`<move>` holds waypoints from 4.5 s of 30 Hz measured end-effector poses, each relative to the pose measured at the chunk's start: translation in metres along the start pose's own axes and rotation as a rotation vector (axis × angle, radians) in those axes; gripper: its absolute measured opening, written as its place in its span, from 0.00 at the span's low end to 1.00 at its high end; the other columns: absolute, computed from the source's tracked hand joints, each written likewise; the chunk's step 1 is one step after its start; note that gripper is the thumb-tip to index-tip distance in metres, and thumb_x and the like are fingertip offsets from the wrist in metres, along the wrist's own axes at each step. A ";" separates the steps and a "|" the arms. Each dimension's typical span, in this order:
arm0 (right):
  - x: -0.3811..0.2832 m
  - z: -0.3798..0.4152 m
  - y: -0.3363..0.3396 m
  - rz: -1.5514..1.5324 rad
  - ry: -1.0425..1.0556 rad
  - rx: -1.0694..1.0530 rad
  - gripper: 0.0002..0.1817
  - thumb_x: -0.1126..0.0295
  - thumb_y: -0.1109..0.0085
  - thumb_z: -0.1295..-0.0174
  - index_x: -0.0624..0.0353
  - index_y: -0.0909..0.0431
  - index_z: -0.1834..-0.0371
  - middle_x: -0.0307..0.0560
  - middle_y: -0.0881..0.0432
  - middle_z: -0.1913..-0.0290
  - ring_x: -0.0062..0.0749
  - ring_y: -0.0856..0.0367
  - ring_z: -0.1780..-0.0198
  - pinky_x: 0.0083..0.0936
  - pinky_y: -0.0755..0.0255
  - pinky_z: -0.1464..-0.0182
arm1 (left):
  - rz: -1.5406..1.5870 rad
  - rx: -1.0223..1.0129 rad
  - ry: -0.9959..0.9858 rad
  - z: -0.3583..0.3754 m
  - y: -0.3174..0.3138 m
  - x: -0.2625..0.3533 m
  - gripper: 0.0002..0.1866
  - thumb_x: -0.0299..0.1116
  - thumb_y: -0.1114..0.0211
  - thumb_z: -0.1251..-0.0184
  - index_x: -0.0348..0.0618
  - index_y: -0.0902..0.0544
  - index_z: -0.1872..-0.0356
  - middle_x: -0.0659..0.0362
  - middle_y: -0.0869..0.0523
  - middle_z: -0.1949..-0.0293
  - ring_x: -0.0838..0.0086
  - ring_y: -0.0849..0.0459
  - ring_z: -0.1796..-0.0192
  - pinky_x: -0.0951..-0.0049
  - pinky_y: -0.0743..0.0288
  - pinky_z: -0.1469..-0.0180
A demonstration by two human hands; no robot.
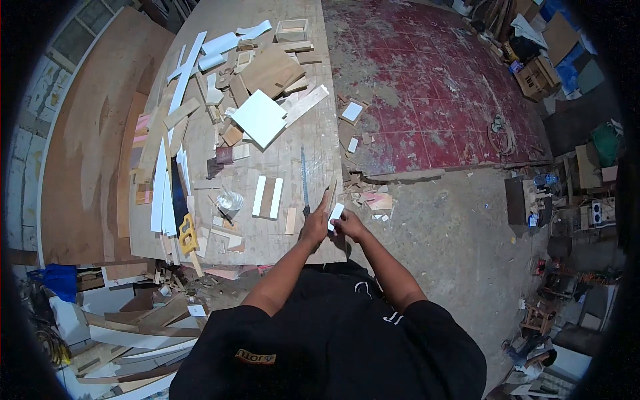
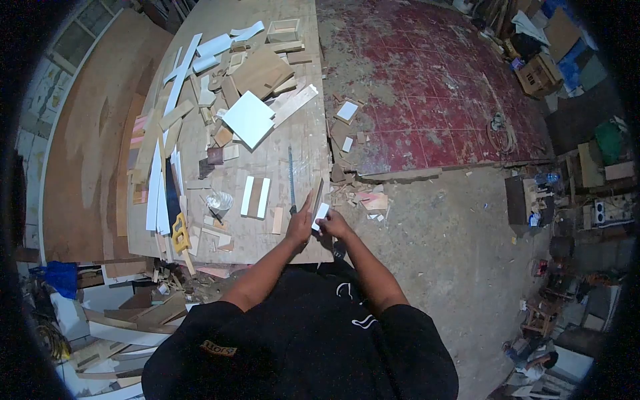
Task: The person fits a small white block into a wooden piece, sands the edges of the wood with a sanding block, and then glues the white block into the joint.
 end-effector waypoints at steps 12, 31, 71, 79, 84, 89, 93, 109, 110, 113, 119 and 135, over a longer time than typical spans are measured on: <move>0.003 -0.043 0.056 -0.489 0.034 0.432 0.13 0.75 0.44 0.34 0.68 0.33 0.50 0.55 0.21 0.59 0.40 0.16 0.64 0.32 0.15 0.65 | -0.044 0.051 -0.054 -0.001 0.001 0.005 0.32 0.33 0.53 0.29 0.67 0.48 0.25 0.34 0.19 0.56 0.40 0.18 0.58 0.50 0.26 0.54; -0.007 -0.028 0.012 -0.079 0.000 -0.013 0.09 0.73 0.40 0.37 0.59 0.24 0.55 0.37 0.21 0.71 0.20 0.26 0.77 0.20 0.32 0.76 | -0.019 0.027 -0.048 -0.005 0.001 -0.004 0.33 0.32 0.54 0.29 0.66 0.50 0.24 0.34 0.18 0.59 0.39 0.19 0.61 0.47 0.28 0.58; 0.002 -0.018 0.022 -0.090 0.110 0.284 0.08 0.75 0.40 0.38 0.62 0.24 0.57 0.39 0.20 0.66 0.23 0.21 0.67 0.23 0.26 0.63 | 0.025 0.015 -0.052 -0.005 -0.001 -0.006 0.33 0.34 0.54 0.29 0.66 0.51 0.24 0.36 0.17 0.56 0.41 0.17 0.62 0.49 0.25 0.57; -0.009 -0.037 0.056 -0.347 0.105 0.546 0.08 0.73 0.41 0.36 0.62 0.27 0.58 0.44 0.20 0.68 0.27 0.20 0.72 0.24 0.25 0.75 | -0.114 0.076 -0.096 -0.003 0.002 0.005 0.32 0.34 0.55 0.28 0.64 0.50 0.24 0.37 0.17 0.59 0.39 0.19 0.60 0.47 0.25 0.56; 0.024 -0.011 0.022 -0.687 0.021 0.542 0.09 0.71 0.43 0.33 0.56 0.31 0.54 0.42 0.22 0.69 0.26 0.23 0.75 0.23 0.25 0.78 | -0.059 0.096 -0.108 -0.004 -0.002 0.002 0.31 0.35 0.55 0.27 0.64 0.49 0.24 0.37 0.18 0.68 0.42 0.18 0.65 0.50 0.26 0.59; 0.038 0.026 -0.007 -0.634 0.013 0.455 0.08 0.72 0.45 0.33 0.62 0.32 0.56 0.47 0.21 0.70 0.31 0.22 0.76 0.28 0.27 0.76 | -0.030 -0.035 0.066 0.003 0.005 0.009 0.32 0.32 0.56 0.29 0.65 0.49 0.25 0.39 0.15 0.62 0.45 0.16 0.64 0.51 0.23 0.58; 0.039 0.040 -0.014 -0.476 0.003 0.334 0.09 0.73 0.40 0.36 0.62 0.29 0.58 0.43 0.21 0.70 0.28 0.22 0.71 0.25 0.27 0.70 | -0.067 0.021 -0.021 -0.002 0.000 -0.003 0.32 0.32 0.55 0.29 0.64 0.49 0.25 0.38 0.17 0.54 0.42 0.17 0.59 0.50 0.24 0.55; -0.011 -0.046 0.060 -0.426 0.149 0.489 0.08 0.74 0.40 0.36 0.62 0.27 0.57 0.44 0.19 0.65 0.28 0.20 0.68 0.22 0.23 0.71 | -0.052 0.116 -0.159 -0.002 0.006 0.008 0.30 0.37 0.56 0.26 0.61 0.49 0.24 0.40 0.24 0.79 0.47 0.21 0.76 0.52 0.31 0.68; -0.008 -0.046 0.057 -0.427 0.150 0.490 0.08 0.74 0.40 0.36 0.62 0.27 0.57 0.44 0.19 0.65 0.28 0.20 0.68 0.22 0.23 0.71 | -0.053 0.116 -0.160 -0.002 0.006 0.007 0.30 0.37 0.56 0.26 0.61 0.49 0.24 0.40 0.24 0.79 0.47 0.21 0.76 0.52 0.31 0.68; 0.006 -0.023 0.037 -0.696 0.094 0.543 0.10 0.75 0.44 0.34 0.62 0.31 0.53 0.47 0.21 0.60 0.31 0.19 0.64 0.26 0.18 0.66 | -0.071 0.113 -0.159 -0.002 0.004 0.003 0.30 0.37 0.57 0.26 0.61 0.50 0.24 0.38 0.23 0.78 0.46 0.21 0.75 0.52 0.31 0.67; 0.023 0.025 -0.002 -0.541 0.083 0.479 0.10 0.74 0.42 0.34 0.63 0.31 0.53 0.44 0.20 0.66 0.27 0.20 0.68 0.24 0.21 0.69 | -0.004 -0.006 0.025 -0.002 0.004 -0.005 0.33 0.33 0.54 0.29 0.67 0.50 0.24 0.36 0.17 0.59 0.41 0.18 0.63 0.48 0.27 0.59; -0.028 -0.032 0.055 0.118 0.146 0.484 0.08 0.73 0.37 0.40 0.61 0.25 0.61 0.36 0.24 0.71 0.19 0.28 0.70 0.21 0.33 0.66 | -0.052 0.012 -0.050 0.000 0.007 0.001 0.32 0.36 0.55 0.27 0.65 0.51 0.24 0.35 0.18 0.61 0.39 0.19 0.62 0.46 0.27 0.58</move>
Point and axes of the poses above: each hand's wrist, its own z-axis away from the middle knuckle, its own y-axis out of the back of the hand, x = y × z, the point moved 10 cm from there along -z, towards the middle knuckle
